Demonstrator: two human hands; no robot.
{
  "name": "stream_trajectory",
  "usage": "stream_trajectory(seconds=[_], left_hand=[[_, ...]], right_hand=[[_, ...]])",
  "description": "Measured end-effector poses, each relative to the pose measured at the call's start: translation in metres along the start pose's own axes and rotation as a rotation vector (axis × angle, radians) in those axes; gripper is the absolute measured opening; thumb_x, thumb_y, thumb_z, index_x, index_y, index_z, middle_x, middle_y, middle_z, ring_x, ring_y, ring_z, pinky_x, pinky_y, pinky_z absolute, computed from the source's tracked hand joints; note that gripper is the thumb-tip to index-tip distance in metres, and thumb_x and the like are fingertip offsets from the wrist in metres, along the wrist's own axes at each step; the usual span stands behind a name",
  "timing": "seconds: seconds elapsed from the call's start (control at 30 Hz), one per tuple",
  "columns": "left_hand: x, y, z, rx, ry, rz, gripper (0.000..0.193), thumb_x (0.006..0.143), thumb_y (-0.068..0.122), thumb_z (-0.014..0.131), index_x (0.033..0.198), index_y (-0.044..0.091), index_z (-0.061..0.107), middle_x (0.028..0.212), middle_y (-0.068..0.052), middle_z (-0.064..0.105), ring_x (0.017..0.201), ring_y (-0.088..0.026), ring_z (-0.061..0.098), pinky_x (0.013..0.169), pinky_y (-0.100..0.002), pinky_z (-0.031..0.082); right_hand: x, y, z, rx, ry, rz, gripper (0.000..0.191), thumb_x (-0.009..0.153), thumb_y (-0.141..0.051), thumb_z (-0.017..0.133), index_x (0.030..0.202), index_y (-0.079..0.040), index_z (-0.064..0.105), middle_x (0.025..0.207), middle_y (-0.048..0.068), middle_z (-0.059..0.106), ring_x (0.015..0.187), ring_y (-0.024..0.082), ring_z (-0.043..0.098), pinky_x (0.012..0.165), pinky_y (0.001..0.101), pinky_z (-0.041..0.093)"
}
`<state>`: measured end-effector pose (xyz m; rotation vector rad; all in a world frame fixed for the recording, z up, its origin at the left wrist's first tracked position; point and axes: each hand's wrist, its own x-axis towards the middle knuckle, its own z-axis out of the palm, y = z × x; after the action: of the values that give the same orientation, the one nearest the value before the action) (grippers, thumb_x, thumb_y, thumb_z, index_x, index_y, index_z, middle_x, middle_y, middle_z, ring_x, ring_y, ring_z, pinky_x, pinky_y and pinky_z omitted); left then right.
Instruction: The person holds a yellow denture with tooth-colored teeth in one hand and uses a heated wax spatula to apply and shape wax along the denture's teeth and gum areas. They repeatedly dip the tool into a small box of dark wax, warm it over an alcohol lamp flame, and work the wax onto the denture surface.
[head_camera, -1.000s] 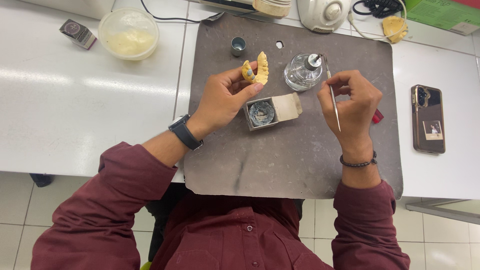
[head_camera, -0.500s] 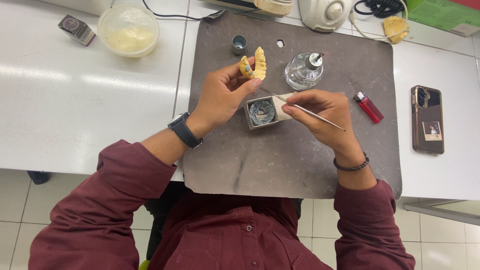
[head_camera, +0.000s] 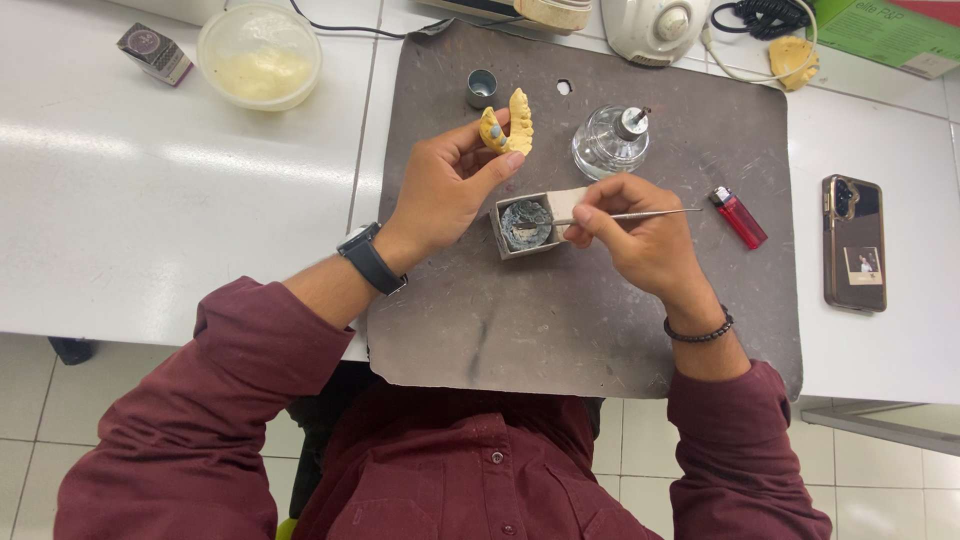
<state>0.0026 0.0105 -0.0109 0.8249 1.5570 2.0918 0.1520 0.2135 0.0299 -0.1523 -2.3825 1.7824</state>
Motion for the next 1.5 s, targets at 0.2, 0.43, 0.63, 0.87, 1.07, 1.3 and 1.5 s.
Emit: stream_trajectory(seconds=[0.2, 0.43, 0.63, 0.87, 1.07, 1.3, 1.5], left_hand=[[0.000, 0.000, 0.000, 0.005, 0.004, -0.001, 0.058, 0.098, 0.016, 0.073, 0.148, -0.004, 0.052, 0.127, -0.009, 0.071, 0.109, -0.009, 0.069, 0.093, -0.026, 0.060], [-0.001, 0.000, 0.000, 0.026, 0.001, -0.028, 0.058, 0.098, 0.017, 0.073, 0.148, -0.003, 0.052, 0.127, -0.009, 0.071, 0.110, -0.009, 0.069, 0.094, -0.026, 0.060], [-0.001, -0.002, 0.000, 0.039, -0.015, -0.030, 0.058, 0.098, 0.017, 0.073, 0.148, -0.003, 0.052, 0.127, -0.009, 0.072, 0.109, -0.010, 0.070, 0.095, -0.026, 0.060], [-0.002, -0.002, 0.001, 0.046, -0.021, -0.033, 0.057, 0.097, 0.017, 0.073, 0.147, -0.003, 0.053, 0.126, -0.009, 0.071, 0.110, -0.010, 0.070, 0.096, -0.026, 0.060], [-0.004, -0.002, 0.002, 0.030, -0.029, -0.037, 0.056, 0.097, 0.015, 0.073, 0.146, -0.003, 0.054, 0.126, -0.009, 0.071, 0.111, -0.010, 0.069, 0.098, -0.026, 0.058], [-0.001, -0.003, -0.002, 0.022, -0.008, -0.036, 0.054, 0.097, 0.014, 0.072, 0.146, -0.003, 0.055, 0.125, -0.008, 0.072, 0.109, -0.009, 0.069, 0.096, -0.025, 0.058], [-0.001, -0.002, -0.001, 0.022, 0.003, -0.036, 0.055, 0.097, 0.014, 0.073, 0.146, -0.003, 0.055, 0.125, -0.009, 0.071, 0.106, -0.009, 0.068, 0.094, -0.025, 0.058]], right_hand=[[0.001, -0.002, 0.001, -0.318, 0.010, -0.171, 0.013, 0.089, -0.009, 0.082, 0.093, 0.000, 0.073, 0.091, 0.009, 0.077, 0.086, 0.014, 0.074, 0.076, 0.0240, 0.058], [0.004, 0.003, 0.009, -0.384, 0.091, -0.207, 0.014, 0.091, -0.010, 0.082, 0.085, -0.003, 0.071, 0.087, 0.007, 0.079, 0.085, 0.013, 0.078, 0.074, 0.0228, 0.060], [0.005, 0.002, 0.013, -0.404, 0.084, -0.246, 0.017, 0.092, -0.010, 0.082, 0.084, -0.002, 0.069, 0.083, 0.006, 0.077, 0.081, 0.013, 0.078, 0.069, 0.0218, 0.061], [0.005, 0.002, 0.017, -0.404, 0.100, -0.224, 0.019, 0.091, -0.009, 0.081, 0.082, -0.002, 0.066, 0.079, 0.005, 0.076, 0.077, 0.011, 0.077, 0.064, 0.0215, 0.059], [0.005, 0.010, 0.018, -0.385, 0.117, -0.199, 0.019, 0.090, -0.009, 0.081, 0.083, -0.002, 0.065, 0.078, 0.004, 0.076, 0.075, 0.010, 0.076, 0.064, 0.0207, 0.058], [0.006, 0.017, -0.005, 0.141, 0.195, -0.241, 0.016, 0.100, -0.004, 0.074, 0.099, -0.002, 0.059, 0.088, 0.008, 0.072, 0.081, 0.016, 0.074, 0.073, 0.0294, 0.065], [0.013, 0.020, -0.037, 0.336, 0.587, -0.264, 0.017, 0.105, -0.001, 0.073, 0.100, -0.002, 0.057, 0.091, 0.014, 0.072, 0.082, 0.022, 0.076, 0.074, 0.0346, 0.067]])
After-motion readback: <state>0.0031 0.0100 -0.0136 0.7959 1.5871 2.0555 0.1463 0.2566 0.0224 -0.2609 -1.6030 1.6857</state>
